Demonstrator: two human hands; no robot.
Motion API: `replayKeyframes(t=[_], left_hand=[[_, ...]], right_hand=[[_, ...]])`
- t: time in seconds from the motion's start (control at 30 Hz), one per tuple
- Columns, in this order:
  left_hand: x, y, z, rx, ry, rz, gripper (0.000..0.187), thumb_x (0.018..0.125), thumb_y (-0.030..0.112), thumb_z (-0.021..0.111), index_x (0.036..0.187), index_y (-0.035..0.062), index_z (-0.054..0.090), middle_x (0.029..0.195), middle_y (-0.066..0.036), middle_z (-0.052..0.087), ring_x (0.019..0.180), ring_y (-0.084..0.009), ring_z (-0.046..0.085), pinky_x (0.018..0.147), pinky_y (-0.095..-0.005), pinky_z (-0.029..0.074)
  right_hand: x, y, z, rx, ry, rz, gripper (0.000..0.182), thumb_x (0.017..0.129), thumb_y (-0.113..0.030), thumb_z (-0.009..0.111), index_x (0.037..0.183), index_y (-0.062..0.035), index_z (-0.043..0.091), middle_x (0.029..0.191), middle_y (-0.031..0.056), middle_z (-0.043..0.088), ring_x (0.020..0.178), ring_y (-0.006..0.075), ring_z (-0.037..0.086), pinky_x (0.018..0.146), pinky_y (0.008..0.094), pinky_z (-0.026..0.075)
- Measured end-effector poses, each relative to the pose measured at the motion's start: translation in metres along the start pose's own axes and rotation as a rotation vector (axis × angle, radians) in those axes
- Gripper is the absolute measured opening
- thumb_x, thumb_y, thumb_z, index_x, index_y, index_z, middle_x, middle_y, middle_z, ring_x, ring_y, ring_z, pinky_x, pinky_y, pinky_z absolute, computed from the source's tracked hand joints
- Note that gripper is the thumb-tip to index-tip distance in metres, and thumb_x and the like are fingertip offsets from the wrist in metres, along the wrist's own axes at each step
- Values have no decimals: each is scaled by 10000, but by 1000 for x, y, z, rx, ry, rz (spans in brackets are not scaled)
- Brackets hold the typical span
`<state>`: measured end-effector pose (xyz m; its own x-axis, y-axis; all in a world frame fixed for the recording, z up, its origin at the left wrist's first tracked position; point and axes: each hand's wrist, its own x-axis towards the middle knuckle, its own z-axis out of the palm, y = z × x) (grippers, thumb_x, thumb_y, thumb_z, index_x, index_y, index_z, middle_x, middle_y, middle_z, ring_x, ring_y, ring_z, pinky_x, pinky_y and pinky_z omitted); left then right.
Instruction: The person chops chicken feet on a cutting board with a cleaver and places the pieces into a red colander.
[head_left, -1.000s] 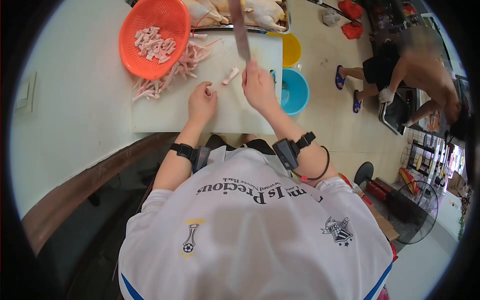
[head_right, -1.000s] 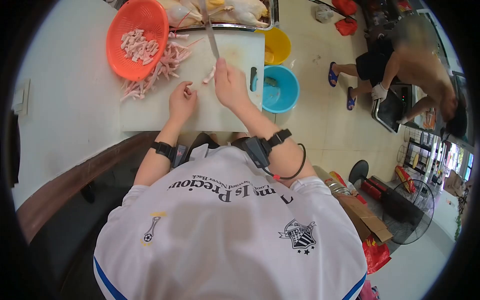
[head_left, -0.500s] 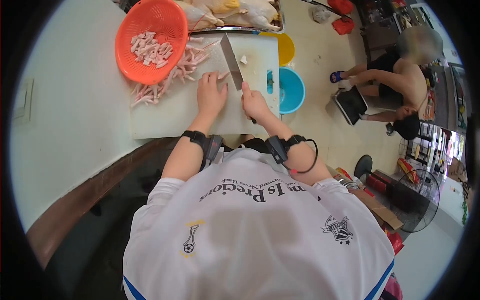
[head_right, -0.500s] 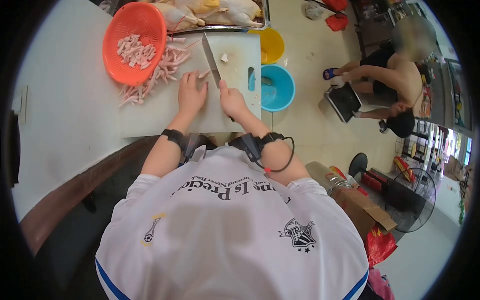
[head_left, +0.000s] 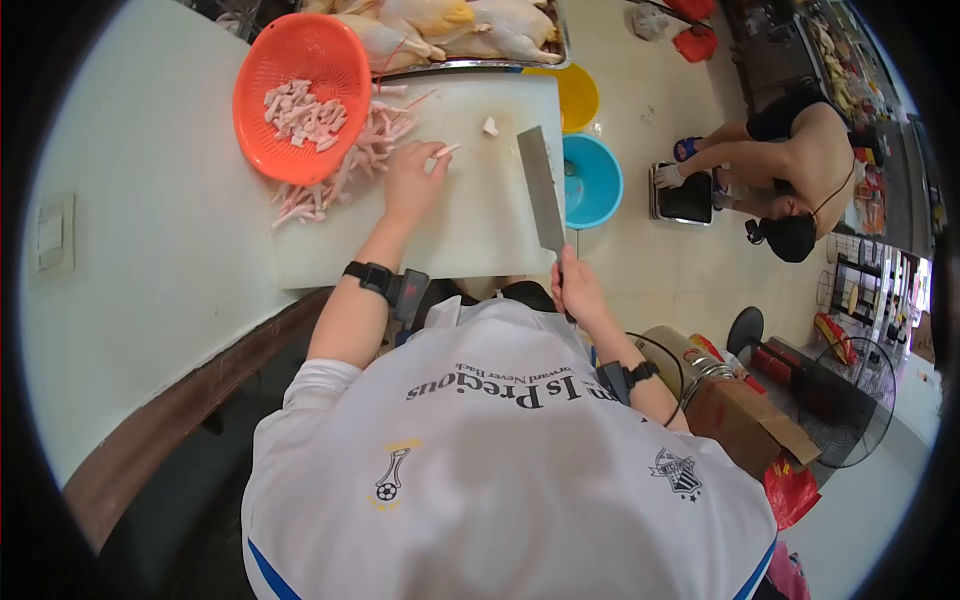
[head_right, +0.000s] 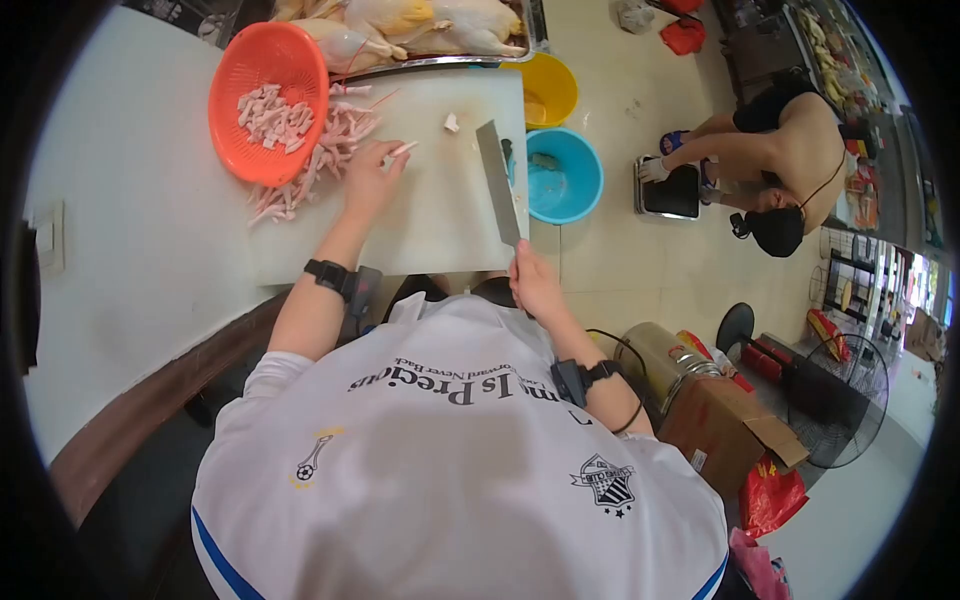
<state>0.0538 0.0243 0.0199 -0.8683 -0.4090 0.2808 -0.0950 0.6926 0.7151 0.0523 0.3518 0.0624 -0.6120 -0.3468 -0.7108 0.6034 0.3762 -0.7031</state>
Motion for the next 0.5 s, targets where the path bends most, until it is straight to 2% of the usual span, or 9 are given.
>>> replayKeyframes(t=[0.07, 0.2, 0.27, 0.3, 0.37, 0.5], left_hand=[[2, 1, 30, 36, 1, -59, 177, 916, 204, 689, 1045, 87, 724, 971, -92, 684, 985, -304, 636, 857, -416, 511], [34, 31, 63, -4, 71, -49, 170, 912, 204, 694, 1037, 93, 726, 1036, -93, 666, 995, -313, 630, 851, -432, 519], [51, 31, 80, 217, -138, -125, 187, 905, 205, 699, 1030, 68, 722, 1113, -107, 630, 1020, -332, 629, 859, -457, 543], [57, 33, 89, 212, -141, -119, 187, 905, 205, 699, 1030, 68, 722, 1113, -107, 630, 1020, -332, 629, 859, -457, 543], [68, 36, 104, 438, -307, -165, 200, 917, 188, 668, 1039, 35, 711, 1162, -125, 601, 1063, -353, 627, 872, -472, 567], [62, 42, 111, 527, -340, -99, 229, 914, 181, 647, 1052, 6, 698, 1150, -141, 602, 1066, -363, 637, 877, -465, 580]], right_hand=[[8, -11, 6, 41, -4, -2, 596, 1081, -554, 356, 733, -87, 478, 518, -7, 407, 394, 114, 395, 378, 283, 312], [13, -20, 15, 112, 27, -33, 593, 1085, -539, 362, 740, -73, 488, 516, -5, 407, 379, 117, 390, 375, 288, 323], [13, -13, 13, 114, 27, -55, 596, 1084, -541, 362, 739, -71, 486, 514, -4, 406, 373, 118, 387, 371, 289, 322], [13, -9, 11, 111, 21, -80, 599, 1084, -544, 362, 739, -69, 485, 512, -4, 404, 368, 118, 383, 368, 291, 321], [11, -4, 3, 110, 21, -79, 604, 1081, -554, 359, 740, -71, 483, 511, -3, 402, 366, 119, 384, 364, 291, 316], [9, 10, -6, 125, 67, 5, 617, 1073, -581, 346, 745, -75, 474, 508, 0, 398, 366, 122, 386, 357, 291, 307]])
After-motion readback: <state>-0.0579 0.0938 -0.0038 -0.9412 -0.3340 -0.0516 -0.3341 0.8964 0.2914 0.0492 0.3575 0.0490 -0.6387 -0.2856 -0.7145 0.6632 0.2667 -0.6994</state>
